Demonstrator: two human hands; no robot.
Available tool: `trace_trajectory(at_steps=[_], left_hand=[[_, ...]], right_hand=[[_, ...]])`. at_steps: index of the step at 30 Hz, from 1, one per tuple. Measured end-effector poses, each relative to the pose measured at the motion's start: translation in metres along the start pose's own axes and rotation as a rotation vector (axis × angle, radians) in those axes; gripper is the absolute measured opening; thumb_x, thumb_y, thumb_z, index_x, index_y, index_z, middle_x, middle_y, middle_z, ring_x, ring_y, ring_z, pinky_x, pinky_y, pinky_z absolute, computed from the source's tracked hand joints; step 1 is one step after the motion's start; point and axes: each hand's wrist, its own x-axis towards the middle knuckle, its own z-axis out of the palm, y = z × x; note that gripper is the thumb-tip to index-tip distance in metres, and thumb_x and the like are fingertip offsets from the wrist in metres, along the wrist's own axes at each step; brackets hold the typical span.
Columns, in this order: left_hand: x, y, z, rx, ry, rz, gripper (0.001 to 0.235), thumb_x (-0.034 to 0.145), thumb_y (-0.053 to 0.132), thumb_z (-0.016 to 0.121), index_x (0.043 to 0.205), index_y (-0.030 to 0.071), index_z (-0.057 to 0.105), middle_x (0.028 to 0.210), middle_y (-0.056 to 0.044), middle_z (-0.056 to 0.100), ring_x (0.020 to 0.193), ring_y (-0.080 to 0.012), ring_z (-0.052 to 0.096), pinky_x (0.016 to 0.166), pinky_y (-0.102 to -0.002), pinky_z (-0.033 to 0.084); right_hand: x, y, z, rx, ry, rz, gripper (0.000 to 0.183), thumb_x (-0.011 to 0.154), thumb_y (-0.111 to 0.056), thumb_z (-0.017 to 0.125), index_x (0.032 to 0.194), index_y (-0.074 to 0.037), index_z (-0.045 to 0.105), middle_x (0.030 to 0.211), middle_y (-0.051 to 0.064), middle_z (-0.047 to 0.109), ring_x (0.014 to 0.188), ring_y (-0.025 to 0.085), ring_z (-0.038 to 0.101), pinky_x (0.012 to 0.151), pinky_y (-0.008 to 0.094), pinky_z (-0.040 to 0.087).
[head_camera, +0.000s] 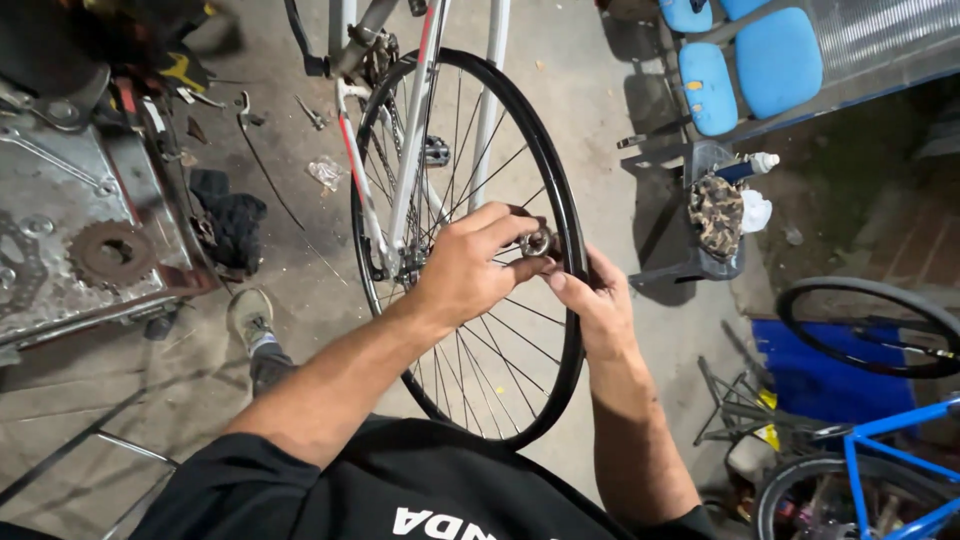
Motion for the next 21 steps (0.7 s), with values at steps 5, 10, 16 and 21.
trace_trajectory(at_steps=[5,10,16,21], left_hand=[[0.008,-0.005,-0.003,-0.096,-0.024,-0.015,0.03,0.076,0.021,0.095,0.1,0.016,0.078,0.099,-0.006,0.075,0.085,-0.0265,0.076,0.074,-0.032,0.064],[0.002,-0.002,0.009,0.104,-0.05,0.058,0.024,0.088,0.028,0.084,0.11,0.019,0.079,0.104,-0.006,0.075,0.092,-0.0285,0.077,0.077,-0.037,0.064],[-0.016,0.01,0.022,0.395,0.114,0.229,0.027,0.099,0.024,0.073,0.123,0.012,0.074,0.117,-0.008,0.071,0.097,-0.0277,0.075,0.08,-0.037,0.064],[-0.024,-0.005,0.023,0.422,0.202,0.305,0.018,0.096,0.025,0.076,0.113,0.017,0.077,0.119,-0.002,0.072,0.099,-0.0221,0.074,0.083,-0.032,0.063]], right_hand=[[-0.001,0.003,0.002,0.024,0.02,0.0,0.047,0.082,-0.01,0.081,0.123,0.008,0.067,0.1,0.028,0.072,0.101,0.034,0.073,0.101,0.06,0.056],[0.0,0.019,-0.013,-0.028,0.039,-0.031,0.05,0.081,-0.015,0.082,0.123,0.007,0.064,0.1,0.025,0.069,0.101,0.031,0.07,0.096,0.053,0.058],[-0.003,-0.008,0.007,-0.077,0.048,-0.09,0.053,0.082,-0.017,0.084,0.127,0.003,0.064,0.103,0.017,0.067,0.102,0.024,0.066,0.094,0.046,0.057],[-0.004,0.0,0.003,-0.024,0.062,-0.068,0.054,0.082,-0.014,0.084,0.129,0.003,0.064,0.112,0.02,0.07,0.112,0.026,0.065,0.1,0.053,0.057]])
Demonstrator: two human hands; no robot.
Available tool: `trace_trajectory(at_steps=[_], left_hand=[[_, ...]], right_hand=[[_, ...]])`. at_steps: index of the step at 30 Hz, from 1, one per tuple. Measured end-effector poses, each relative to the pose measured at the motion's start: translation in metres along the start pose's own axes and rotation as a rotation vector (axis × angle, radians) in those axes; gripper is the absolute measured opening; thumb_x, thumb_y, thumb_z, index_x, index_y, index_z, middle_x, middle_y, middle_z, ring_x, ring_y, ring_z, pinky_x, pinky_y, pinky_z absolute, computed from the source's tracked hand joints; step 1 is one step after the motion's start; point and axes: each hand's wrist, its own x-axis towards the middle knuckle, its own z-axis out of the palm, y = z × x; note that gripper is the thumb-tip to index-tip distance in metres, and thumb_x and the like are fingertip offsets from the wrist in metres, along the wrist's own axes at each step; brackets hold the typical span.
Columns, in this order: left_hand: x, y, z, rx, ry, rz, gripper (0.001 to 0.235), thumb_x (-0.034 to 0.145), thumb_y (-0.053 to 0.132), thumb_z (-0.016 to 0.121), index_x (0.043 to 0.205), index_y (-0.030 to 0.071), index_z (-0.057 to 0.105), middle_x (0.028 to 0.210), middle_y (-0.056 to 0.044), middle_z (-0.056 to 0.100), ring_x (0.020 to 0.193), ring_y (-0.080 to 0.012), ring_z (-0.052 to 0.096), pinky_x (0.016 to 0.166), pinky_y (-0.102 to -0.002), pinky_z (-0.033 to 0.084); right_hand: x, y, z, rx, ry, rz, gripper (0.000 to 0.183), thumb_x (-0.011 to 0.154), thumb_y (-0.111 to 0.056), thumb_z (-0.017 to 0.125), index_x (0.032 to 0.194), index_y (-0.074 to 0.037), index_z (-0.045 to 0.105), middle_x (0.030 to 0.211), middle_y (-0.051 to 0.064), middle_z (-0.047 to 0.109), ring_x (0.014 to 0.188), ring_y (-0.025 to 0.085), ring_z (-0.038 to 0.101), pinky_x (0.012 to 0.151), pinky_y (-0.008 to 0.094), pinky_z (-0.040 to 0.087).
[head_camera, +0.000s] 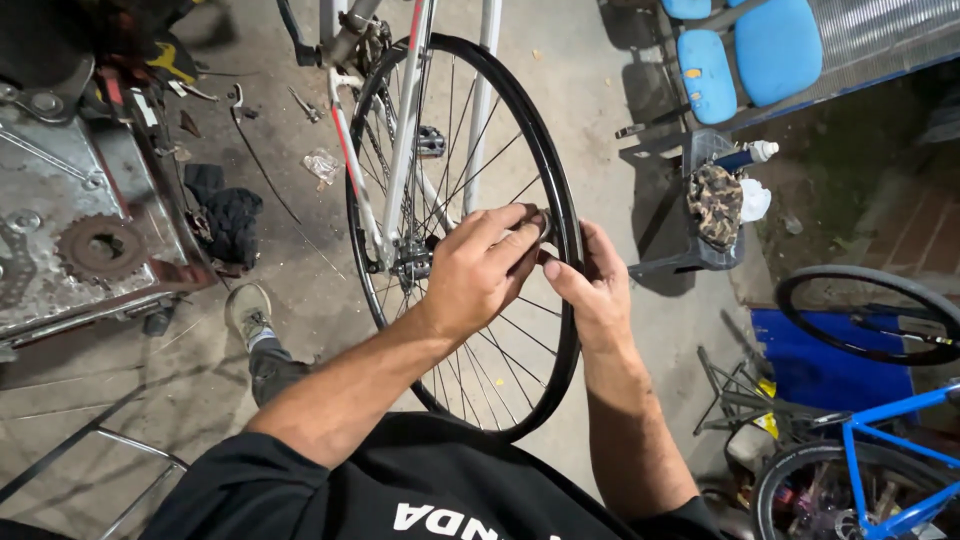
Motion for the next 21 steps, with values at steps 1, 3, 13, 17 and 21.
trace_trajectory(at_steps=[1,3,13,17,21], left_hand=[[-0.002,-0.004,0.001,0.005,0.016,0.022,0.016,0.096,0.026,0.076,0.11,0.019,0.078,0.119,-0.001,0.072,0.099,-0.0214,0.074,0.085,-0.032,0.062],[-0.01,-0.006,0.007,-0.016,0.007,0.036,0.016,0.096,0.025,0.075,0.11,0.017,0.077,0.122,-0.002,0.072,0.102,-0.0228,0.074,0.086,-0.034,0.062],[0.026,0.004,-0.023,-0.797,-0.17,-0.622,0.028,0.08,0.01,0.093,0.105,0.012,0.081,0.104,-0.012,0.08,0.098,-0.0269,0.079,0.087,-0.036,0.064],[0.037,-0.003,-0.024,-0.918,-0.31,-0.944,0.059,0.066,0.006,0.1,0.117,0.005,0.071,0.098,-0.012,0.079,0.091,-0.0177,0.073,0.092,-0.036,0.062],[0.042,-0.004,-0.013,-0.574,-0.407,-0.793,0.035,0.066,0.016,0.099,0.089,0.016,0.072,0.079,0.0,0.074,0.081,-0.0187,0.074,0.081,-0.033,0.061]], right_hand=[[0.0,0.001,0.0,0.001,-0.003,-0.007,0.053,0.082,-0.014,0.084,0.128,0.004,0.064,0.112,0.021,0.07,0.111,0.027,0.066,0.1,0.054,0.057],[0.0,-0.003,0.001,-0.007,0.001,-0.01,0.053,0.083,-0.013,0.084,0.128,0.004,0.064,0.112,0.02,0.07,0.111,0.026,0.065,0.099,0.054,0.058],[0.001,0.002,-0.001,0.07,0.009,-0.037,0.054,0.081,-0.009,0.086,0.128,0.004,0.063,0.107,0.022,0.068,0.101,0.026,0.068,0.094,0.05,0.061],[-0.001,-0.002,0.004,0.016,0.03,-0.055,0.053,0.081,-0.009,0.086,0.128,0.002,0.064,0.108,0.016,0.067,0.102,0.022,0.066,0.093,0.046,0.06],[-0.003,-0.005,0.006,-0.031,0.062,-0.086,0.058,0.08,-0.01,0.087,0.131,0.002,0.063,0.105,0.016,0.068,0.098,0.022,0.067,0.089,0.041,0.059]])
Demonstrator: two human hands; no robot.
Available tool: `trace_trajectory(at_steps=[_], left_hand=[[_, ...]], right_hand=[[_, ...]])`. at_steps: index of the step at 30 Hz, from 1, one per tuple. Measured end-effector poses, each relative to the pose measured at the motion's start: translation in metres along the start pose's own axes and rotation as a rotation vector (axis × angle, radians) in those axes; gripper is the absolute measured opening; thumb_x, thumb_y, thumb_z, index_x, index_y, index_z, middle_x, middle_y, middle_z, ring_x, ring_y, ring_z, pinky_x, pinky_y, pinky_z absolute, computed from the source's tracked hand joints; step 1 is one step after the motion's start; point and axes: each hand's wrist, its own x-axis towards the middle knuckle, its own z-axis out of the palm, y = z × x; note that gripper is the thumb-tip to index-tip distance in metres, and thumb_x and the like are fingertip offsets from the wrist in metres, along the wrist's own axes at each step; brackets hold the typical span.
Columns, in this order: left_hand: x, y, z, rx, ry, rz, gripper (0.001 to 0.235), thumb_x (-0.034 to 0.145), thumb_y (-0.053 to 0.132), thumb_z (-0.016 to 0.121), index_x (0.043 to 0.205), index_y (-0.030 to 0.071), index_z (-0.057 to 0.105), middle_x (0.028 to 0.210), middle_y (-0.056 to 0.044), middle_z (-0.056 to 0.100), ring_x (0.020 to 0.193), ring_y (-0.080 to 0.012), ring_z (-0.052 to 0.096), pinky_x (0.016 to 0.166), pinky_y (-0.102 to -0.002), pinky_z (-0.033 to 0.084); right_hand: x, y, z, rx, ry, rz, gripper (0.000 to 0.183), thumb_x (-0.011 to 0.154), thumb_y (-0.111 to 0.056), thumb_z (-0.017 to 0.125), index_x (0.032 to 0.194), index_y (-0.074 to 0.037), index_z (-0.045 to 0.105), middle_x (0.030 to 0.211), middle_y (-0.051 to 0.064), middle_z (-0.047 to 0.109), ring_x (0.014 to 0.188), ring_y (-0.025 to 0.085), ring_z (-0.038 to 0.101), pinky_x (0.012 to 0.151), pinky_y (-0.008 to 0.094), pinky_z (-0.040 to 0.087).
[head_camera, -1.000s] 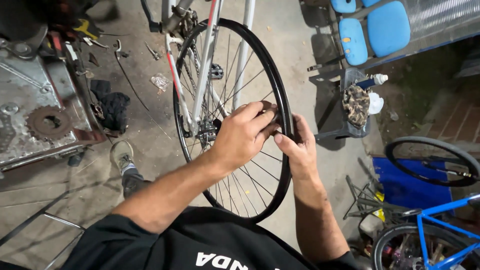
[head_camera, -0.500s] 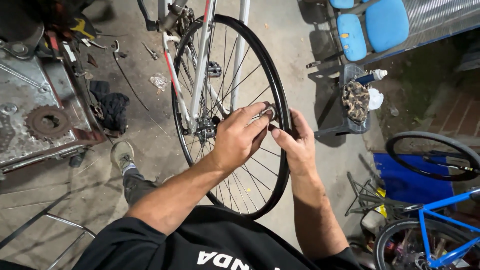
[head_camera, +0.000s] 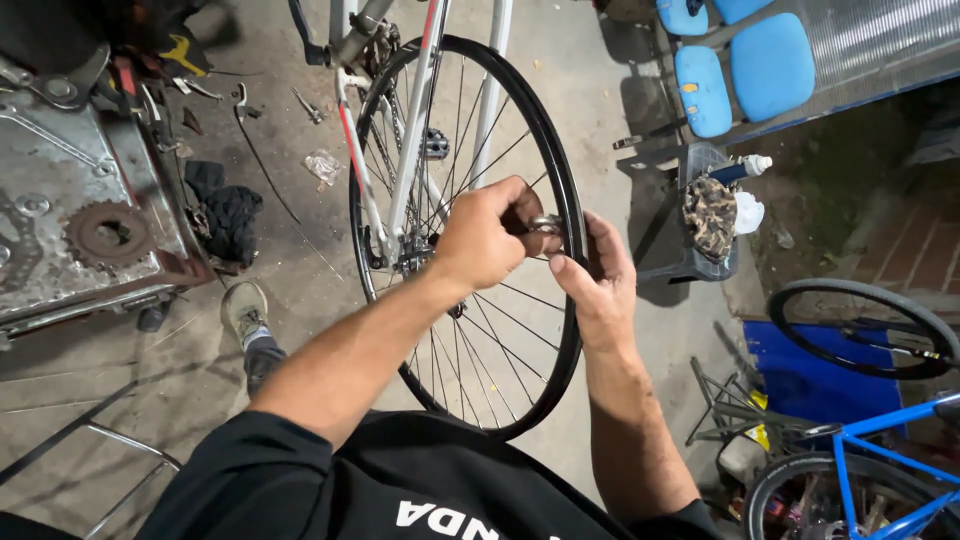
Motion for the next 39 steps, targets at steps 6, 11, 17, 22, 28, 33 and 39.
trace_trajectory(at_steps=[6,11,17,22,28,33,39], left_hand=[[-0.011,-0.026,0.024,0.386,0.272,0.406,0.028,0.083,0.034,0.086,0.085,0.019,0.063,0.079,0.004,0.065,0.075,-0.0191,0.073,0.065,-0.035,0.06],[-0.033,-0.022,0.023,0.306,0.284,0.506,0.011,0.093,0.021,0.079,0.096,0.017,0.069,0.09,0.002,0.067,0.086,-0.0223,0.075,0.072,-0.032,0.062],[-0.015,-0.015,0.016,0.18,0.26,0.484,0.022,0.081,0.028,0.092,0.089,0.019,0.074,0.096,0.003,0.067,0.088,-0.0211,0.074,0.074,-0.03,0.063],[-0.002,-0.019,0.016,0.306,0.174,0.359,0.031,0.075,0.024,0.09,0.099,0.02,0.071,0.086,0.0,0.07,0.08,-0.0251,0.077,0.066,-0.035,0.065],[-0.008,-0.021,0.017,0.336,0.221,0.488,0.019,0.081,0.023,0.086,0.089,0.021,0.068,0.084,0.006,0.067,0.08,-0.0163,0.075,0.068,-0.025,0.061],[-0.02,0.012,-0.002,0.022,0.092,0.431,0.013,0.085,0.02,0.087,0.093,0.016,0.078,0.099,-0.003,0.075,0.093,-0.0265,0.078,0.079,-0.035,0.063],[-0.014,-0.004,0.015,0.053,0.238,0.403,0.032,0.069,0.014,0.098,0.084,0.01,0.069,0.087,-0.004,0.064,0.077,-0.0259,0.074,0.068,-0.032,0.066]], right_hand=[[-0.004,-0.021,0.006,-0.196,0.009,-0.087,0.056,0.085,-0.008,0.085,0.135,0.007,0.064,0.098,0.019,0.073,0.086,0.017,0.066,0.076,0.033,0.056],[-0.005,-0.026,0.011,-0.158,0.027,-0.052,0.06,0.086,-0.01,0.085,0.138,0.009,0.062,0.102,0.024,0.077,0.086,0.016,0.066,0.077,0.034,0.058],[0.006,-0.02,0.01,0.13,-0.111,0.078,0.077,0.074,-0.007,0.084,0.144,0.006,0.057,0.123,0.025,0.071,0.103,0.024,0.069,0.097,0.038,0.056],[0.006,-0.011,-0.001,0.09,-0.151,0.041,0.075,0.084,-0.012,0.08,0.15,0.005,0.047,0.107,0.023,0.069,0.098,0.023,0.066,0.096,0.037,0.051],[-0.01,-0.019,0.002,-0.013,-0.003,0.021,0.079,0.083,-0.007,0.084,0.153,0.006,0.048,0.115,0.022,0.07,0.099,0.021,0.067,0.095,0.037,0.058],[-0.002,0.005,-0.009,0.185,-0.083,0.03,0.091,0.082,0.002,0.08,0.16,0.005,0.033,0.117,0.032,0.068,0.095,0.029,0.072,0.094,0.042,0.059],[0.007,0.001,0.0,0.394,-0.221,0.071,0.094,0.073,-0.001,0.079,0.157,0.005,0.038,0.139,0.037,0.058,0.116,0.045,0.069,0.103,0.059,0.053]])
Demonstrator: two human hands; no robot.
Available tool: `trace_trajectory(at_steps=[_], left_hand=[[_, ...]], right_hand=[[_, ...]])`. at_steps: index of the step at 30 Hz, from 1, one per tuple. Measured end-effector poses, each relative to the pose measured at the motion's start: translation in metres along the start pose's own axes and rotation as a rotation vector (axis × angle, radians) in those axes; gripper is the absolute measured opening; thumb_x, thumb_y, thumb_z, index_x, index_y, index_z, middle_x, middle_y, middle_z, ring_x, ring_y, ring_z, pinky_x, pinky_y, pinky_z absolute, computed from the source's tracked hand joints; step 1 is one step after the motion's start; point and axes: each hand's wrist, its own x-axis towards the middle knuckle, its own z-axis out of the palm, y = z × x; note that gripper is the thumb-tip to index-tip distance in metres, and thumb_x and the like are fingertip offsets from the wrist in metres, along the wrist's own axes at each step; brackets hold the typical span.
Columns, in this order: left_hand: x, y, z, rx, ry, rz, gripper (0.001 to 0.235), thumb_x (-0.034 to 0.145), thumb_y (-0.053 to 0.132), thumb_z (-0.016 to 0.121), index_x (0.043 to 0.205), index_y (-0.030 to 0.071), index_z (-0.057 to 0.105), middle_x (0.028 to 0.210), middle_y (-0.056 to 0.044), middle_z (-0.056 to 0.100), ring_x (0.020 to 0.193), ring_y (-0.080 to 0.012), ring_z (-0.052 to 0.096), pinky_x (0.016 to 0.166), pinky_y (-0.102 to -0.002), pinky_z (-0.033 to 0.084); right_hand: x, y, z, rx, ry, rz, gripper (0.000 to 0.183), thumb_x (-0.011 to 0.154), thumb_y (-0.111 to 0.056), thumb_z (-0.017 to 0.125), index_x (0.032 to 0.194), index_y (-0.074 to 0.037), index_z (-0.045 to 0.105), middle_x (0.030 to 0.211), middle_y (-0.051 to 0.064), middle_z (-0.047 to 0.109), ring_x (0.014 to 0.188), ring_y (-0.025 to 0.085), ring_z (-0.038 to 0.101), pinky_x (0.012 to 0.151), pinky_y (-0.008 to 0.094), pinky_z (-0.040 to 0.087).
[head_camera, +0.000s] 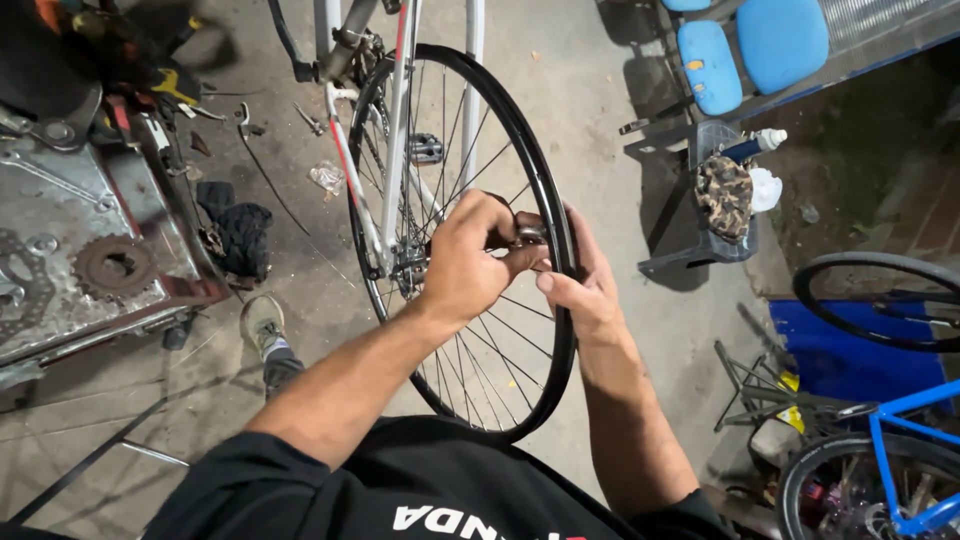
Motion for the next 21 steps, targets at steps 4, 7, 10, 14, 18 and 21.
trace_trajectory(at_steps=[4,7,10,14,18,21], left_hand=[[0.004,0.0,0.001,0.063,-0.012,0.007,0.039,0.066,0.02,0.1,0.088,0.014,0.068,0.077,-0.001,0.064,0.071,-0.0226,0.073,0.061,-0.029,0.065],[0.007,0.001,-0.006,0.04,-0.168,-0.132,0.037,0.07,0.034,0.098,0.086,0.018,0.069,0.077,0.0,0.066,0.074,-0.02,0.074,0.063,-0.032,0.066],[0.015,0.014,-0.017,0.061,-0.285,-0.186,0.029,0.071,0.028,0.097,0.082,0.014,0.073,0.074,-0.008,0.07,0.074,-0.029,0.075,0.06,-0.035,0.064],[0.01,0.014,-0.02,0.05,-0.363,-0.224,0.028,0.074,0.029,0.094,0.085,0.013,0.074,0.076,-0.012,0.072,0.078,-0.0324,0.076,0.061,-0.039,0.064],[0.005,0.009,-0.022,-0.07,-0.394,-0.197,0.027,0.074,0.023,0.094,0.084,0.009,0.073,0.074,-0.014,0.072,0.074,-0.0294,0.075,0.059,-0.036,0.063],[-0.002,0.001,-0.022,-0.075,-0.417,-0.092,0.027,0.075,0.02,0.092,0.081,0.011,0.068,0.074,-0.01,0.069,0.074,-0.0293,0.073,0.06,-0.038,0.061]], right_hand=[[-0.003,-0.006,0.006,-0.107,0.038,-0.017,0.093,0.081,-0.005,0.078,0.163,-0.001,0.034,0.145,0.03,0.055,0.116,0.029,0.064,0.103,0.043,0.053],[-0.015,0.007,-0.016,-0.219,0.05,0.024,0.093,0.08,-0.014,0.082,0.162,-0.005,0.039,0.149,0.028,0.055,0.128,0.028,0.058,0.11,0.046,0.048],[-0.018,-0.01,0.008,-0.155,-0.036,0.047,0.09,0.079,-0.014,0.076,0.16,-0.001,0.038,0.146,0.028,0.056,0.119,0.035,0.063,0.115,0.062,0.041],[-0.022,-0.029,0.031,-0.05,-0.037,0.083,0.077,0.076,-0.004,0.075,0.148,0.003,0.048,0.13,0.025,0.063,0.12,0.04,0.066,0.116,0.064,0.04],[-0.016,-0.036,0.019,-0.164,-0.128,0.111,0.088,0.082,-0.021,0.075,0.16,-0.001,0.039,0.149,0.018,0.052,0.131,0.031,0.057,0.118,0.058,0.039],[-0.017,-0.019,0.013,-0.236,-0.075,0.115,0.078,0.085,-0.016,0.074,0.155,0.002,0.045,0.155,0.023,0.051,0.139,0.034,0.052,0.119,0.057,0.038]])
